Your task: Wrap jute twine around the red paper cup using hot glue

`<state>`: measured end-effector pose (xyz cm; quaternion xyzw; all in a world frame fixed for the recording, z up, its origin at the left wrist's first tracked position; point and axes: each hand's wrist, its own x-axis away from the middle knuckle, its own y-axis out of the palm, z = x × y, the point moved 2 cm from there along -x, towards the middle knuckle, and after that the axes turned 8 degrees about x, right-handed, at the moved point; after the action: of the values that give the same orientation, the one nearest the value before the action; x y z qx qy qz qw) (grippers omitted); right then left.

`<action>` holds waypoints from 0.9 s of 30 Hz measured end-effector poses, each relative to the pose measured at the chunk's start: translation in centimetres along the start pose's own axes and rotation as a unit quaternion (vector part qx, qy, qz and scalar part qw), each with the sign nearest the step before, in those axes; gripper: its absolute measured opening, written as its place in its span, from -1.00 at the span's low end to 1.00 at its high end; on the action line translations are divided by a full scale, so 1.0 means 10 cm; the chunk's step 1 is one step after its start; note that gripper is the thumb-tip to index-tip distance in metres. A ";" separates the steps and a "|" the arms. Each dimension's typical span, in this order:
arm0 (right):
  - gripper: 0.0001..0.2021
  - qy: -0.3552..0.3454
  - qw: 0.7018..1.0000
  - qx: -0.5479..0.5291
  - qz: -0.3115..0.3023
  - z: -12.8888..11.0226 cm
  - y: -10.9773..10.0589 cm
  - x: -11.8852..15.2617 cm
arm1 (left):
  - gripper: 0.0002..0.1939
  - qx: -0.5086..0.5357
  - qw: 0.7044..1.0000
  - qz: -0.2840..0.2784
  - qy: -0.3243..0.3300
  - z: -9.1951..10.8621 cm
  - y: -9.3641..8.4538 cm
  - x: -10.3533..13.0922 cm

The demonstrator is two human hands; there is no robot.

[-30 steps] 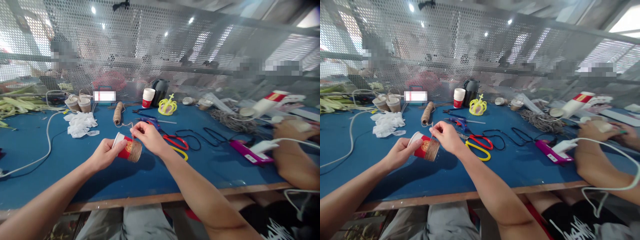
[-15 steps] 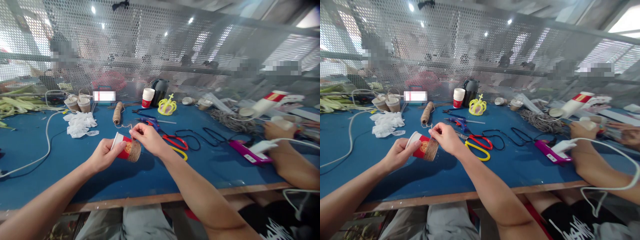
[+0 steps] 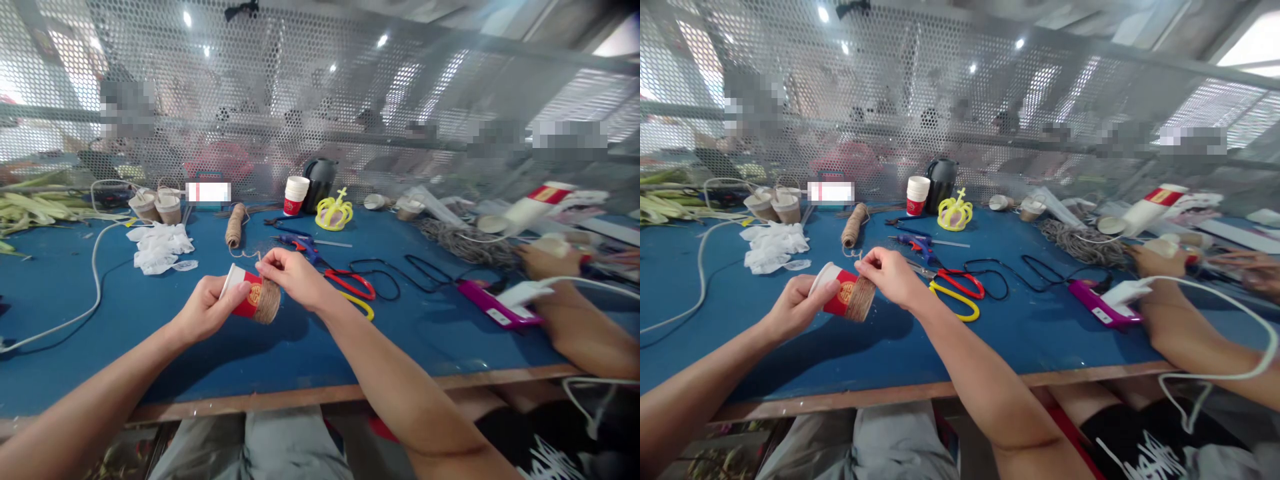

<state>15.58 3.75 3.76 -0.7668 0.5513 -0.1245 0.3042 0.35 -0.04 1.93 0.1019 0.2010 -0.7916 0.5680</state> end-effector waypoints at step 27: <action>-0.55 -0.088 0.979 0.147 0.113 0.06 0.20 0.01 | -0.65 0.309 0.907 0.202 -0.201 -0.18 -0.04 -0.13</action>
<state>14.39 3.40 2.06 -0.6542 0.5814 -0.1010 0.4732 0.34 1.97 0.91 0.1490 -0.1968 -0.6860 0.6845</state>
